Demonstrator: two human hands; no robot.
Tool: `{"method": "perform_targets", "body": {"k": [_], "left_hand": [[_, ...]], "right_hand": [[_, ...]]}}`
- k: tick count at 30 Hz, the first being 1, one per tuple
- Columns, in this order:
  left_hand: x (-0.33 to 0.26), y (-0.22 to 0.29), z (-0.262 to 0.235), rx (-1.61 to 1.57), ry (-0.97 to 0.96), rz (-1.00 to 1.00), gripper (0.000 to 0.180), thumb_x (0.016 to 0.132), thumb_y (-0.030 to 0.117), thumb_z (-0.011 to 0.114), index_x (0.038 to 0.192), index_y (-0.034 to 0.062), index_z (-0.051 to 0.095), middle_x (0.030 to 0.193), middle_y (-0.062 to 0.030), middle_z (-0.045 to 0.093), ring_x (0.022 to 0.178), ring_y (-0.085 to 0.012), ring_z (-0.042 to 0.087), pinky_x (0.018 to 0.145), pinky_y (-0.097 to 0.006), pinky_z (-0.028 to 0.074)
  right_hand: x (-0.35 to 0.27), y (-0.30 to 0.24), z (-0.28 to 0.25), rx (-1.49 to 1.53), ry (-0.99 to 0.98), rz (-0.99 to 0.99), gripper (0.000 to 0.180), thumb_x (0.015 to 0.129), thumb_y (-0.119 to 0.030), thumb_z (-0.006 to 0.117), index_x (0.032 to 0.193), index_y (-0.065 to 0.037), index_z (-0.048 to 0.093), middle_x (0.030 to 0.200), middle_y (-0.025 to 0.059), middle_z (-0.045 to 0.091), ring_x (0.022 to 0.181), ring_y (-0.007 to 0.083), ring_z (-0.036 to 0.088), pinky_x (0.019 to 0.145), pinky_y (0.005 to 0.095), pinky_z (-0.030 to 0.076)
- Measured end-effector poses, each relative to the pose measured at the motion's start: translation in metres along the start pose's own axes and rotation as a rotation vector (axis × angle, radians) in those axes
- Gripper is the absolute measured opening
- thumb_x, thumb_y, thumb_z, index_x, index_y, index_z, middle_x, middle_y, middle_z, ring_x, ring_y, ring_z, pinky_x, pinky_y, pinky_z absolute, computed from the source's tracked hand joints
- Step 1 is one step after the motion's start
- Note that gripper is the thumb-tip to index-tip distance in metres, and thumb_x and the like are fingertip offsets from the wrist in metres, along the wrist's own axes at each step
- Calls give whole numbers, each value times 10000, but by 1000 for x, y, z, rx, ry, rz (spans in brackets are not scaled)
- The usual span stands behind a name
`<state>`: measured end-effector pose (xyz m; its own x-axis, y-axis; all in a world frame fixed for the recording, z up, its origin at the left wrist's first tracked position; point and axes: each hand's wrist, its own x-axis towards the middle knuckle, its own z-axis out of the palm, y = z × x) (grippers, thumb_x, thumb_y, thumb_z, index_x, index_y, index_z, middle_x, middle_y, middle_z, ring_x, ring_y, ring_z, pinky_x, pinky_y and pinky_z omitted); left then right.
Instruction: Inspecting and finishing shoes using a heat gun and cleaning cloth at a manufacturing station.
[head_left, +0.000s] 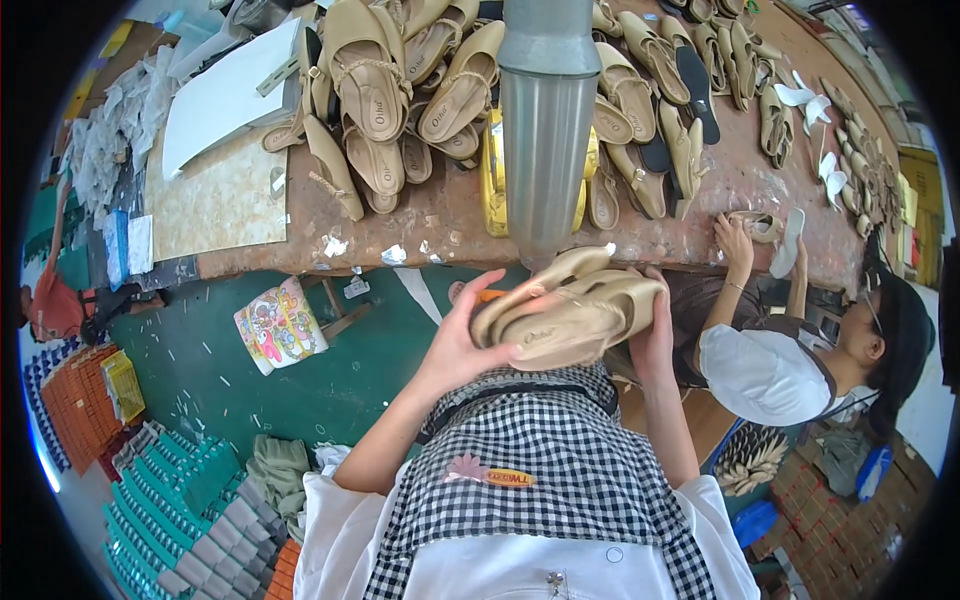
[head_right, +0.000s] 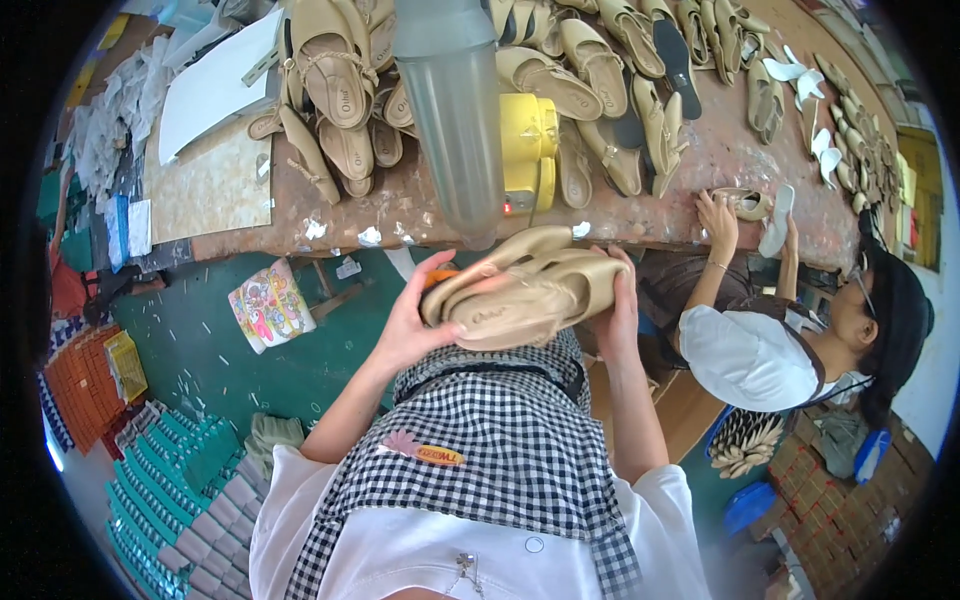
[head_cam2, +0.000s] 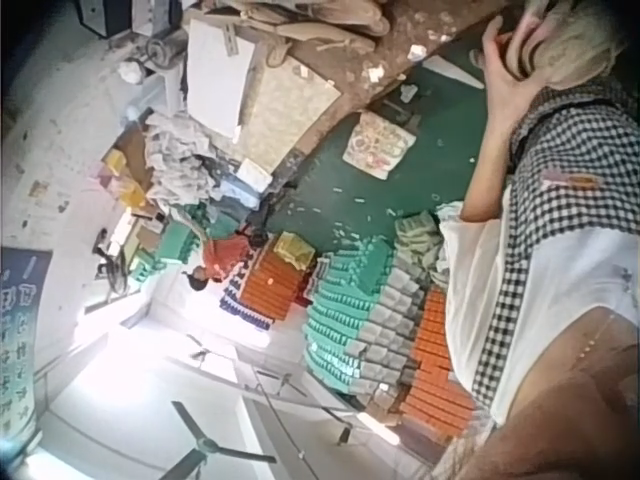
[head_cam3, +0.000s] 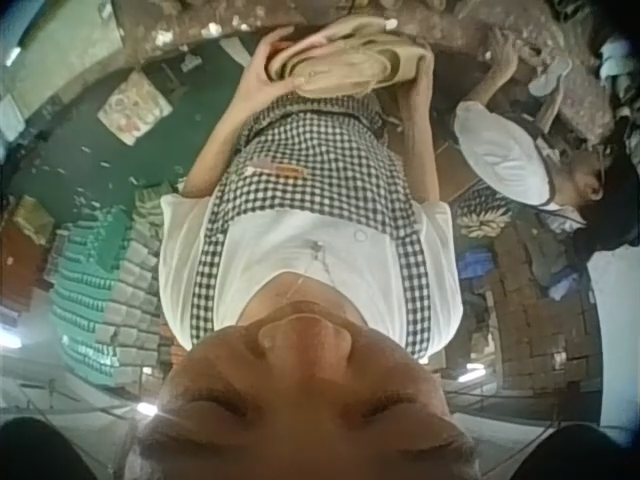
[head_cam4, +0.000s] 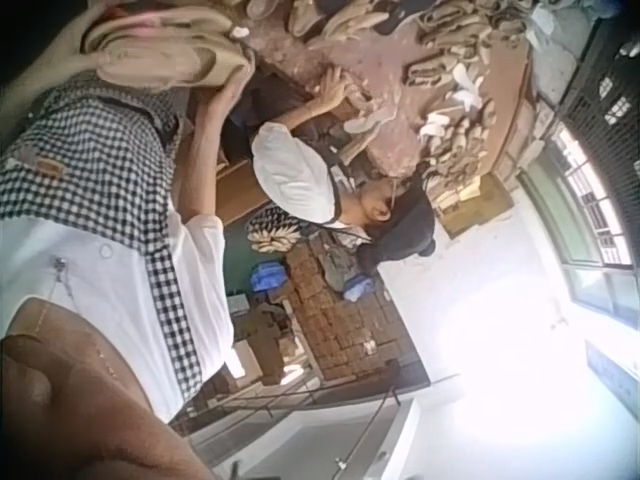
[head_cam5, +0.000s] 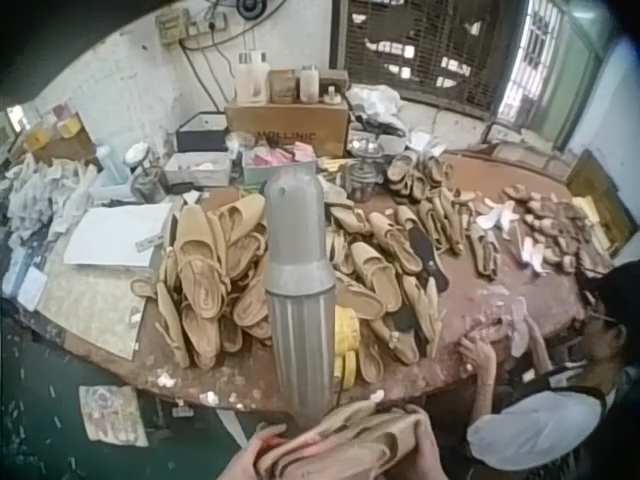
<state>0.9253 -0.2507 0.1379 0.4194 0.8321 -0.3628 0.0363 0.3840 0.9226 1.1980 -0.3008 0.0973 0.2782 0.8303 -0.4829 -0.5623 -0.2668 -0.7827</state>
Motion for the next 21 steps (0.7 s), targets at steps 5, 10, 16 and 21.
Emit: {"method": "perform_targets", "body": {"k": [5, 10, 16, 21], "left_hand": [[-10, -22, -27, -368, 125, -486, 486, 926, 352, 420, 1290, 29, 411, 1217, -129, 487, 1120, -233, 516, 858, -359, 500], [-17, -15, -42, -626, 140, -520, 545, 933, 401, 366, 1331, 32, 331, 1304, -161, 431, 1140, -287, 511, 833, -426, 525], [-19, -24, -47, -792, 91, -308, 481, 905, 232, 444, 1324, 44, 301, 1259, -150, 463, 1085, -273, 551, 937, -388, 466], [-10, -14, -16, -580, 78, -322, 532, 927, 224, 488, 1344, -2, 246, 1229, -162, 483, 1061, -262, 563, 926, -373, 472]], "right_hand": [[8, -4, 17, -606, -212, -95, 421, 960, -330, 382, 1305, -89, 385, 1269, 97, 466, 1185, 201, 435, 1013, 326, 313], [26, 19, 38, -650, -7, -3, 355, 956, -302, 394, 1179, -36, 471, 966, 73, 565, 894, 130, 527, 792, 245, 423], [25, 32, 20, -408, 18, 300, 359, 946, -319, 410, 1178, -52, 468, 1019, 82, 564, 930, 160, 549, 797, 276, 450], [9, 49, -15, -131, 1, 249, 410, 940, -319, 410, 1247, -48, 415, 1213, 122, 492, 1135, 206, 489, 947, 346, 406]]}}
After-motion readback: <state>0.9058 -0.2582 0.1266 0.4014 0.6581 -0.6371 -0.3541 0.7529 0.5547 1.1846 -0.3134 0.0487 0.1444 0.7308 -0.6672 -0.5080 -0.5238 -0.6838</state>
